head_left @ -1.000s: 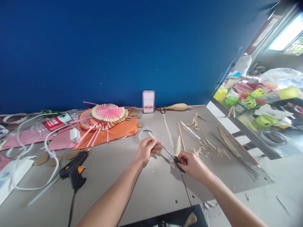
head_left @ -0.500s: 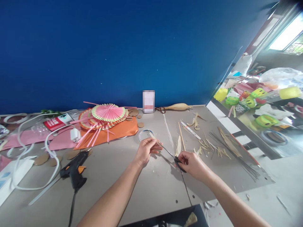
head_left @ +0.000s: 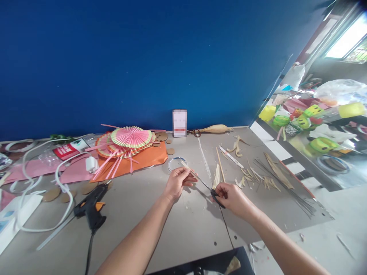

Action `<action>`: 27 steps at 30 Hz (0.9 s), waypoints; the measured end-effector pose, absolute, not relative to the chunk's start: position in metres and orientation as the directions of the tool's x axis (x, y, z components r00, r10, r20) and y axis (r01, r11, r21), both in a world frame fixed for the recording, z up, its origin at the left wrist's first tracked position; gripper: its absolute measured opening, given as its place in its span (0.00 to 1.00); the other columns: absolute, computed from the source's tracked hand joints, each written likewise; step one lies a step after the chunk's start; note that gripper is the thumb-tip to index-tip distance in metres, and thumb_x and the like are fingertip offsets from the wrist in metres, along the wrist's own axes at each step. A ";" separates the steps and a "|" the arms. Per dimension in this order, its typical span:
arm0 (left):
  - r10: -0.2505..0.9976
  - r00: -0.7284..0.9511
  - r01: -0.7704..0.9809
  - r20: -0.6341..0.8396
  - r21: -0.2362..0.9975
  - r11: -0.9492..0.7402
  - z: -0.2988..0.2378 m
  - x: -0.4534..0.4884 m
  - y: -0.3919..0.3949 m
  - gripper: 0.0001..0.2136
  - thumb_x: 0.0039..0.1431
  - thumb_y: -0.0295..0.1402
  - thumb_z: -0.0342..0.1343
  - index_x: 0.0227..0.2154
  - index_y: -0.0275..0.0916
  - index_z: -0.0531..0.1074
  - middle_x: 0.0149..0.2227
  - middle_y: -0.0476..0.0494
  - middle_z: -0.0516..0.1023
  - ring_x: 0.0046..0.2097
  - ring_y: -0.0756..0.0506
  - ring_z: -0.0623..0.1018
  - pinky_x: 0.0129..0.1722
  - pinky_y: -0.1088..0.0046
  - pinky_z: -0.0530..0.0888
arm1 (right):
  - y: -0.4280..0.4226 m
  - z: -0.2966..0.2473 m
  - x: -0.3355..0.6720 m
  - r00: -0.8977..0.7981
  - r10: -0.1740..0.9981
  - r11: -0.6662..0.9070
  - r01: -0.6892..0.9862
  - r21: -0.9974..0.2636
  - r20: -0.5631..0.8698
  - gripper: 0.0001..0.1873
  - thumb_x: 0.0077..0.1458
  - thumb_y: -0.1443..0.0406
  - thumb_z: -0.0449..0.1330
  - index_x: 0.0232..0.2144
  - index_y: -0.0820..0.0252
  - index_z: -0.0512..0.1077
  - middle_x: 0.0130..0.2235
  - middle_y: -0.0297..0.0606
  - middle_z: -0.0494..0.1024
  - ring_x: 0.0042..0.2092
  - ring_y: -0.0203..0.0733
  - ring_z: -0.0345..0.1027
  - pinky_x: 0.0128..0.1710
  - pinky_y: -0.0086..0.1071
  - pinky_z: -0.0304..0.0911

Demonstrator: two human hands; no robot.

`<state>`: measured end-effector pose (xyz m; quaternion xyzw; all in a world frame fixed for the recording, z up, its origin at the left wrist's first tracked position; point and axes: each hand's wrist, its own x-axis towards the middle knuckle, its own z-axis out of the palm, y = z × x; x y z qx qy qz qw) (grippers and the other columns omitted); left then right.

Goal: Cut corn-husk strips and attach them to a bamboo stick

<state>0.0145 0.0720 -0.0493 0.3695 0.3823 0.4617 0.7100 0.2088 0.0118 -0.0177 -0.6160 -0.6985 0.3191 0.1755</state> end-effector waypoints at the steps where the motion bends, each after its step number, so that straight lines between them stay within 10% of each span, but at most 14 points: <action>1: 0.938 0.281 -0.372 -0.202 0.878 0.300 -0.049 0.014 0.072 0.12 0.47 0.39 0.54 0.27 0.32 0.69 0.28 0.40 0.77 0.27 0.48 0.77 0.18 0.82 0.68 | 0.012 -0.018 0.209 -0.180 0.972 0.036 0.747 -0.664 -0.150 0.15 0.42 0.56 0.57 0.18 0.59 0.60 0.18 0.27 0.59 0.22 0.30 0.49 0.20 0.23 0.46; 27: 0.922 0.317 -0.301 -0.221 0.899 0.319 -0.046 0.015 0.069 0.14 0.48 0.40 0.53 0.29 0.31 0.69 0.26 0.39 0.76 0.28 0.45 0.77 0.19 0.79 0.68 | 0.016 -0.006 0.214 -0.179 0.960 -0.018 0.733 -0.680 -0.217 0.14 0.39 0.56 0.58 0.17 0.60 0.63 0.18 0.27 0.60 0.21 0.29 0.49 0.18 0.23 0.45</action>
